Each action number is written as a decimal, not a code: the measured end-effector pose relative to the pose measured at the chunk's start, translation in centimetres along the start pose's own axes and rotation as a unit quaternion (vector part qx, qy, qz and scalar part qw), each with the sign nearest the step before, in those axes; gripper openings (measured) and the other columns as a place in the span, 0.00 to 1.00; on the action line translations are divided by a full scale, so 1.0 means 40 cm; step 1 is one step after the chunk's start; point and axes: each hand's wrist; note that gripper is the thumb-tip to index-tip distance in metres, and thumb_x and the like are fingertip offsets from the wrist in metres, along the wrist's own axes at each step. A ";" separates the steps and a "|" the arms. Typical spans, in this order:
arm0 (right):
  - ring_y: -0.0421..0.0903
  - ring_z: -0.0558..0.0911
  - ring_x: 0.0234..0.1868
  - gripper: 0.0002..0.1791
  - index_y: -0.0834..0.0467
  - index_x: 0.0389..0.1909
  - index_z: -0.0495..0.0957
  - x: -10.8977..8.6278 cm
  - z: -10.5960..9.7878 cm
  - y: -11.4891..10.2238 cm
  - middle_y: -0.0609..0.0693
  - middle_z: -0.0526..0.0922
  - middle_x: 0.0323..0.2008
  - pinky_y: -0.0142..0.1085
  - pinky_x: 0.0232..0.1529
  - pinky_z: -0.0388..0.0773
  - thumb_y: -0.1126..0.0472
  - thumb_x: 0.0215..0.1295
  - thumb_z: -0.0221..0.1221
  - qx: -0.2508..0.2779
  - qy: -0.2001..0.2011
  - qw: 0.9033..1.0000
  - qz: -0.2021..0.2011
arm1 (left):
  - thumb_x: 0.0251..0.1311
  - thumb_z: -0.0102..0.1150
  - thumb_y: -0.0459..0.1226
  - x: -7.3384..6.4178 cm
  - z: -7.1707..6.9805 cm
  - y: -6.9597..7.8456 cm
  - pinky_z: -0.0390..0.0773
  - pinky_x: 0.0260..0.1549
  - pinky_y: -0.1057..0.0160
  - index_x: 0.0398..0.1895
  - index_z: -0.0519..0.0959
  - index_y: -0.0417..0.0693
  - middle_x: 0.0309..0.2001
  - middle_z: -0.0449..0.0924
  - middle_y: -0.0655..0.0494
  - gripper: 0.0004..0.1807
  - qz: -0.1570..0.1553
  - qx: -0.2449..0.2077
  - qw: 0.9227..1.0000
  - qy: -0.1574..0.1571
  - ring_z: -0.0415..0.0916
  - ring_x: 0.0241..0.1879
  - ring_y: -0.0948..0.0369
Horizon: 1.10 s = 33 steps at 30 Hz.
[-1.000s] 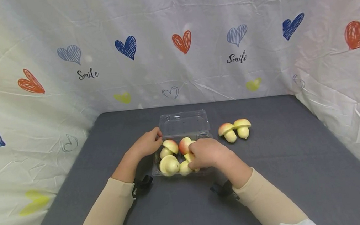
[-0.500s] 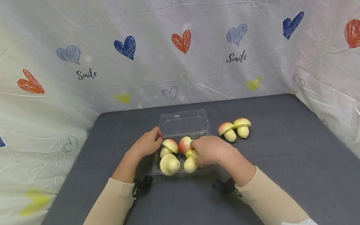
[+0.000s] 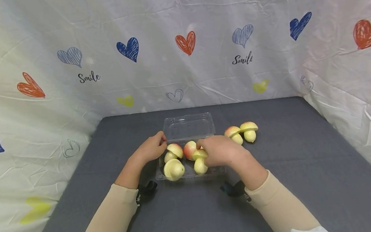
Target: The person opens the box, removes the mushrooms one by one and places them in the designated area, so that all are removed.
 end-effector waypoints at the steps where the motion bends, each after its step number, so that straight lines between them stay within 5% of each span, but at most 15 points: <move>1: 0.44 0.72 0.30 0.23 0.59 0.53 0.81 0.000 -0.002 0.001 0.44 0.73 0.27 0.40 0.33 0.69 0.69 0.51 0.63 0.002 0.001 1.000 0.001 | 0.80 0.43 0.38 0.000 0.000 -0.001 0.66 0.25 0.57 0.53 0.70 0.45 0.32 0.75 0.49 0.09 0.000 0.000 1.000 0.000 0.66 0.23 0.57; 17: 0.42 0.73 0.30 0.23 0.58 0.54 0.81 -0.019 -0.030 0.027 0.43 0.81 0.36 0.40 0.35 0.72 0.69 0.54 0.62 0.030 0.034 0.999 0.027 | 0.79 0.43 0.38 -0.003 0.002 -0.003 0.66 0.25 0.57 0.52 0.70 0.44 0.30 0.75 0.49 0.09 0.008 0.011 1.000 0.014 0.66 0.22 0.57; 33: 0.45 0.74 0.33 0.22 0.58 0.52 0.80 -0.039 -0.061 0.060 0.47 0.79 0.36 0.42 0.38 0.71 0.69 0.53 0.61 0.050 0.073 0.996 0.031 | 0.79 0.43 0.38 0.004 0.004 -0.005 0.68 0.26 0.56 0.53 0.70 0.45 0.32 0.76 0.49 0.09 -0.001 0.011 1.000 0.011 0.69 0.24 0.55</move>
Point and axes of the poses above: each hand's wrist, its own x-axis towards the middle knuckle, its own z-axis out of the palm, y = z × x
